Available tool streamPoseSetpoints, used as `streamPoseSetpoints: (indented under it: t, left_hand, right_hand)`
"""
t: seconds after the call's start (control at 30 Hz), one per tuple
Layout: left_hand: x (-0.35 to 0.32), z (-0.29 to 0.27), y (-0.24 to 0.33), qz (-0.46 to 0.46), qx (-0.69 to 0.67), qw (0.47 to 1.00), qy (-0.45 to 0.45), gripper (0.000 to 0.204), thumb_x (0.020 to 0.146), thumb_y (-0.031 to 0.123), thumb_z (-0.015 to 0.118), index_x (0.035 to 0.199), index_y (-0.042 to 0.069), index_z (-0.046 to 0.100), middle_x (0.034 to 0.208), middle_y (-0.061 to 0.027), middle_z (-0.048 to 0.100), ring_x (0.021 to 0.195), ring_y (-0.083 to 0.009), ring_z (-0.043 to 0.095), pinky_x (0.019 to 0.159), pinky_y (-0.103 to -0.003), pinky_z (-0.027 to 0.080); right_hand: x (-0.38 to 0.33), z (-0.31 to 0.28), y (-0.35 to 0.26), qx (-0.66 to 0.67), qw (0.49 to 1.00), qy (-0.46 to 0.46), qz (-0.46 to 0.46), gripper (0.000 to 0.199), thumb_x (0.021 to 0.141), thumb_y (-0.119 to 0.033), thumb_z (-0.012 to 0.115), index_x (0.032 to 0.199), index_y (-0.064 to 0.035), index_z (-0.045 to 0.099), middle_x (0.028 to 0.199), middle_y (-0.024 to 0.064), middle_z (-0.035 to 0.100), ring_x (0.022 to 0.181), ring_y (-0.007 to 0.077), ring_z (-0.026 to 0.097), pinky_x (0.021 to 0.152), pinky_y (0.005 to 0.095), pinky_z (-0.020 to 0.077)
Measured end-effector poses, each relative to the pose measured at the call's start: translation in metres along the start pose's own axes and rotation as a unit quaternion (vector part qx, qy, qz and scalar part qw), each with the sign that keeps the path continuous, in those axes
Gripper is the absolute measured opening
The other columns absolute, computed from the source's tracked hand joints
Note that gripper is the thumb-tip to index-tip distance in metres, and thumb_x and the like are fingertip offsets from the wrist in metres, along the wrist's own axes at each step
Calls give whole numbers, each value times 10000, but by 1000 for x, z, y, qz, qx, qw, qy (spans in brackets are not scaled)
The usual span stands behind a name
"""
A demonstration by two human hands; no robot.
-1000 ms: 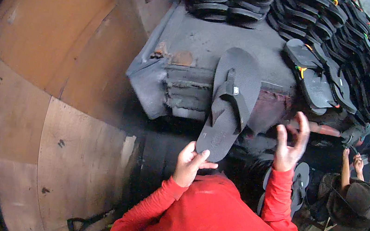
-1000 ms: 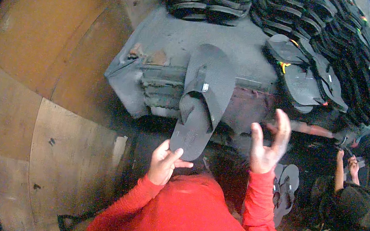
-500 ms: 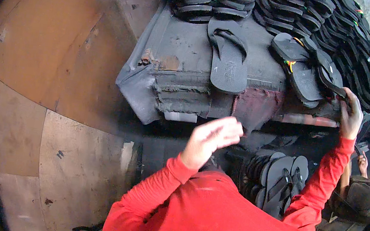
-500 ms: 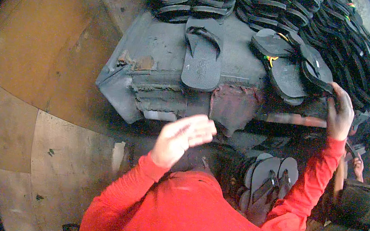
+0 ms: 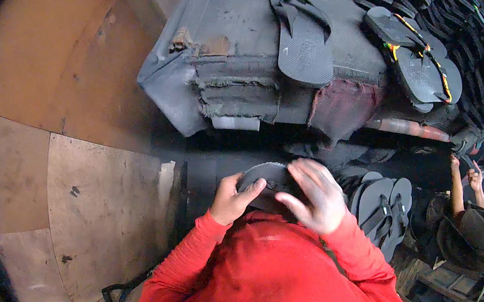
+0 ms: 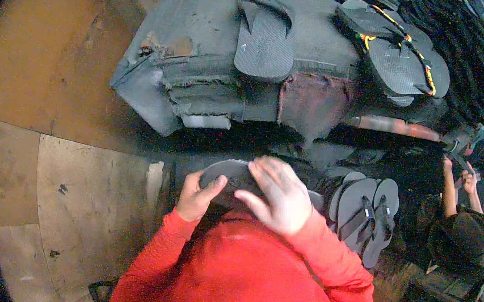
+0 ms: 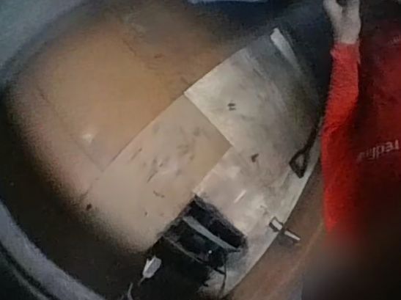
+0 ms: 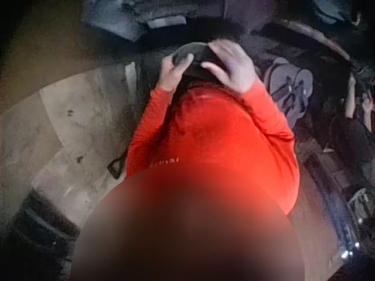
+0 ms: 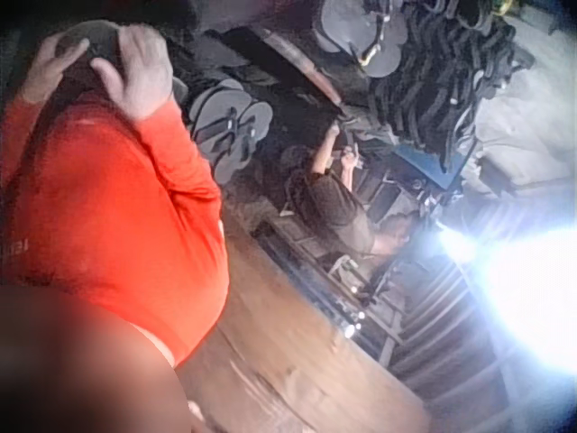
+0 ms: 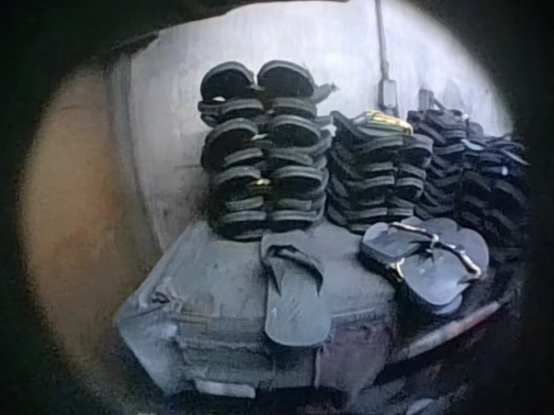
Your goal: The person repeatedly picks up a grey flip-flop and a separate sole piece, presses them together, and places the assembled pair on a nearby pile. The process is repeated multiple times with different flip-flops.
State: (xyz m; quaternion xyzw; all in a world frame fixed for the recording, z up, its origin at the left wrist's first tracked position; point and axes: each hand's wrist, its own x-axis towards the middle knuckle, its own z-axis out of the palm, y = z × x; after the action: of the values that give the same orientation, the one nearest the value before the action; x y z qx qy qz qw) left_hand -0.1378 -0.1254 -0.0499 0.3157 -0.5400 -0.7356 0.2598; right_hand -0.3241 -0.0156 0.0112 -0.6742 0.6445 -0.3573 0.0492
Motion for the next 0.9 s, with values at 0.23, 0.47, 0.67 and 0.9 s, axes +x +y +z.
streamPoseSetpoints:
  t: [0.23, 0.47, 0.67, 0.9]
  left_hand:
    - [17, -5, -37, 9, 144, 975, 168, 431, 985, 371, 611, 1187, -10, 633, 1016, -153, 719, 929, -194, 677, 809, -335, 515]
    - [43, -30, -33, 109, 273, 936, 193, 459, 958, 324, 654, 1275, -2, 588, 1169, -213, 679, 1090, -332, 673, 891, -376, 520]
    - [59, -43, -19, 119, 392, 898, 161, 392, 941, 283, 662, 1177, -29, 621, 1047, -270, 675, 946, -423, 675, 774, -430, 543]
    - [84, -41, -28, 34, 414, 900, 135, 424, 947, 392, 621, 1003, -26, 654, 822, -287, 660, 823, -462, 658, 697, -484, 517]
  right_hand:
    - [-25, 135, 26, 8, 998, -58, -6, 845, 721, -374, 794, 1442, -86, 461, 1565, 262, 272, 1411, 511, 307, 1113, 574, 346]
    - [-4, 213, 32, 73, 995, 37, 59, 718, 804, -155, 683, 1448, 21, 417, 1560, 271, 290, 1426, 511, 273, 1108, 471, 396]
    - [7, 213, 23, 144, 982, 26, 121, 852, 786, -175, 706, 1510, 22, 303, 1568, 280, 253, 1417, 479, 303, 1016, 437, 495]
    - [11, 194, 31, 129, 965, -107, 202, 922, 808, -274, 698, 1546, -10, 211, 1575, 269, 243, 1390, 476, 345, 970, 461, 525]
